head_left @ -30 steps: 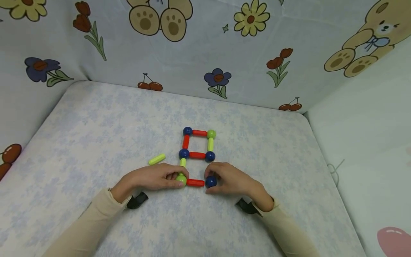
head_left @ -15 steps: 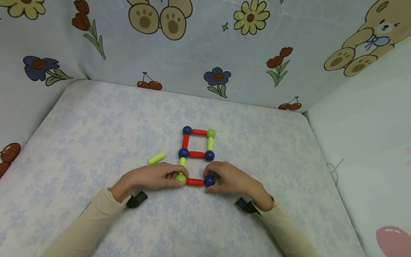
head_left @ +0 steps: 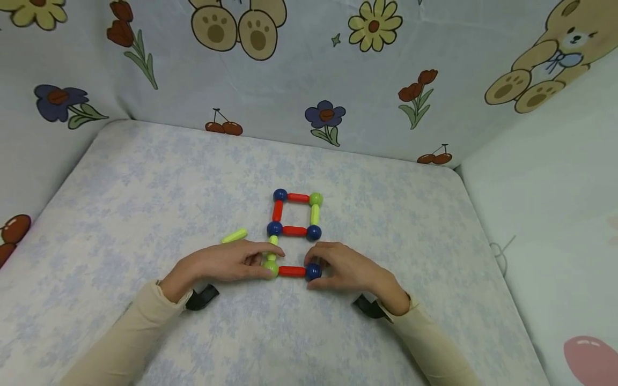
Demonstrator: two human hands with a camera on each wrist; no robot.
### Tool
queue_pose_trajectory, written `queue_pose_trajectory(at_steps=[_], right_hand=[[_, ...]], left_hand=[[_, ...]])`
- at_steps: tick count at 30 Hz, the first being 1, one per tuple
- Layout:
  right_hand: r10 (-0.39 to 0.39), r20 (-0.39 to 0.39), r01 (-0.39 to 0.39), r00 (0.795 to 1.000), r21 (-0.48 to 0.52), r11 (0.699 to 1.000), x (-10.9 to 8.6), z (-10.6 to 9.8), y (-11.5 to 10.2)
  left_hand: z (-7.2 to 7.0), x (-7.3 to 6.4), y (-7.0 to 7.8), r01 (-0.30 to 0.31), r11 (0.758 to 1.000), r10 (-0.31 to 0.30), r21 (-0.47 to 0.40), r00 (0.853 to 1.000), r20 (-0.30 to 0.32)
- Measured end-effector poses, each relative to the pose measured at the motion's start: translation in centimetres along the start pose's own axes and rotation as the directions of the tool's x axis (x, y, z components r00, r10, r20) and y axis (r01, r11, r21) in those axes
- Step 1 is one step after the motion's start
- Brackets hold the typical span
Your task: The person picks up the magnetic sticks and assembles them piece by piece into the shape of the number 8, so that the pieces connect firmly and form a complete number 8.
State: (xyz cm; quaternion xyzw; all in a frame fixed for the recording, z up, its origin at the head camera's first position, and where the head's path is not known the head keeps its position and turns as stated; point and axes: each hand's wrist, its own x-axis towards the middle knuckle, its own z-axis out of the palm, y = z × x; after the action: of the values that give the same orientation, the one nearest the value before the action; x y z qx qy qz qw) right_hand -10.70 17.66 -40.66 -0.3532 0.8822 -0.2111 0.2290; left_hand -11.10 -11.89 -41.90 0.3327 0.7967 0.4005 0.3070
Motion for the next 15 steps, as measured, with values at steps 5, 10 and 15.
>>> queue_pose_trajectory(at_steps=[5, 10, 15], right_hand=[[-0.004, 0.001, 0.004, 1.000, 0.006, 1.000, 0.0, 0.1, 0.0], [0.001, 0.000, -0.001, 1.000, 0.003, 1.000, 0.0, 0.2, 0.0], [0.004, 0.008, -0.004, 1.000, -0.005, 1.000, 0.0, 0.1, 0.0]], left_hand=[[-1.7, -0.9, 0.1, -0.023, 0.997, 0.033, 0.075, 0.989, -0.142], [-3.5, -2.0, -0.1, 0.014, 0.991, 0.025, 0.135, 0.958, -0.284], [-4.5, -3.0, -0.6, 0.072, 0.985, -0.016, 0.159, 0.943, -0.332]])
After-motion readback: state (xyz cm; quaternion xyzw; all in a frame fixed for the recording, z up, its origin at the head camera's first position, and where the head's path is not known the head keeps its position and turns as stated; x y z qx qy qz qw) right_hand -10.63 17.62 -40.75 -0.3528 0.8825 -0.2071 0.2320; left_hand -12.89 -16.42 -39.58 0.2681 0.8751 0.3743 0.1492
